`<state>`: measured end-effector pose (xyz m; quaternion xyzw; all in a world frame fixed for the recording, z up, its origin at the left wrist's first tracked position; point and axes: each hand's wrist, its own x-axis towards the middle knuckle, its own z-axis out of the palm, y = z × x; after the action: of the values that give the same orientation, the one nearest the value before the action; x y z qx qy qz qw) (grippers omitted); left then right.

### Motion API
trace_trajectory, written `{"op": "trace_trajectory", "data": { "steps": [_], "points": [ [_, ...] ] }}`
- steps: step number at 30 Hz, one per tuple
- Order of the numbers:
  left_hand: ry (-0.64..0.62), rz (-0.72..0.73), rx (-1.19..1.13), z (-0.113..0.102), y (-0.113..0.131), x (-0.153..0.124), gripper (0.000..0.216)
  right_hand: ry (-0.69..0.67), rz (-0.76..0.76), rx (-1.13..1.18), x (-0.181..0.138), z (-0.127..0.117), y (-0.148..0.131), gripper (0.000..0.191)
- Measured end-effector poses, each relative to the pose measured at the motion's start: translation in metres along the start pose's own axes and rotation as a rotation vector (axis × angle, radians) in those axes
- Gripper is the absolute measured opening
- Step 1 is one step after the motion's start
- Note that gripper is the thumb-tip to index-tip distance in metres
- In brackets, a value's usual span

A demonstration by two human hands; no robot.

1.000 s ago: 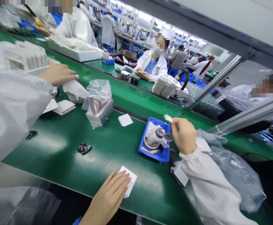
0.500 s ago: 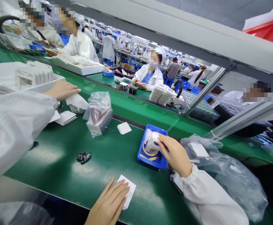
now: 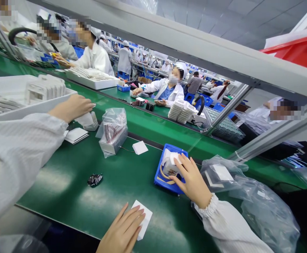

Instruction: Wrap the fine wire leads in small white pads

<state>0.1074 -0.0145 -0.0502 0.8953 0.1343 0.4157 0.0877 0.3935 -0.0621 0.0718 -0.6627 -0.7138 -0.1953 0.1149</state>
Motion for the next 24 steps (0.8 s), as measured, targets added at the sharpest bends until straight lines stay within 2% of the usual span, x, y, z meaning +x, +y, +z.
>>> {"op": "trace_trajectory", "data": {
  "steps": [4, 13, 16, 19, 22, 24],
  "points": [
    [0.008, 0.003, -0.004, 0.000, 0.000, 0.000, 0.027, -0.031, 0.008, -0.009, 0.002, -0.004, 0.001, 0.053],
    [-0.017, 0.008, -0.029, -0.005, 0.000, 0.003, 0.025, 0.042, 0.051, 0.030, 0.000, 0.006, 0.004, 0.035],
    [-0.049, 0.011, -0.038, -0.007, 0.001, 0.002, 0.025, 0.117, 0.164, 0.178, 0.005, 0.003, 0.003, 0.028],
    [-0.085, -0.014, -0.044, -0.008, 0.004, 0.001, 0.027, 0.199, 0.375, 0.427, 0.017, -0.011, 0.004, 0.025],
    [-0.109, -0.045, -0.046, -0.008, 0.006, -0.001, 0.029, 0.231, 0.564, 0.639, 0.033, -0.032, 0.010, 0.035],
    [-0.114, -0.062, -0.050, -0.007, 0.007, -0.003, 0.030, 0.224, 0.619, 0.692, 0.043, -0.047, 0.013, 0.041]
  ]
}}
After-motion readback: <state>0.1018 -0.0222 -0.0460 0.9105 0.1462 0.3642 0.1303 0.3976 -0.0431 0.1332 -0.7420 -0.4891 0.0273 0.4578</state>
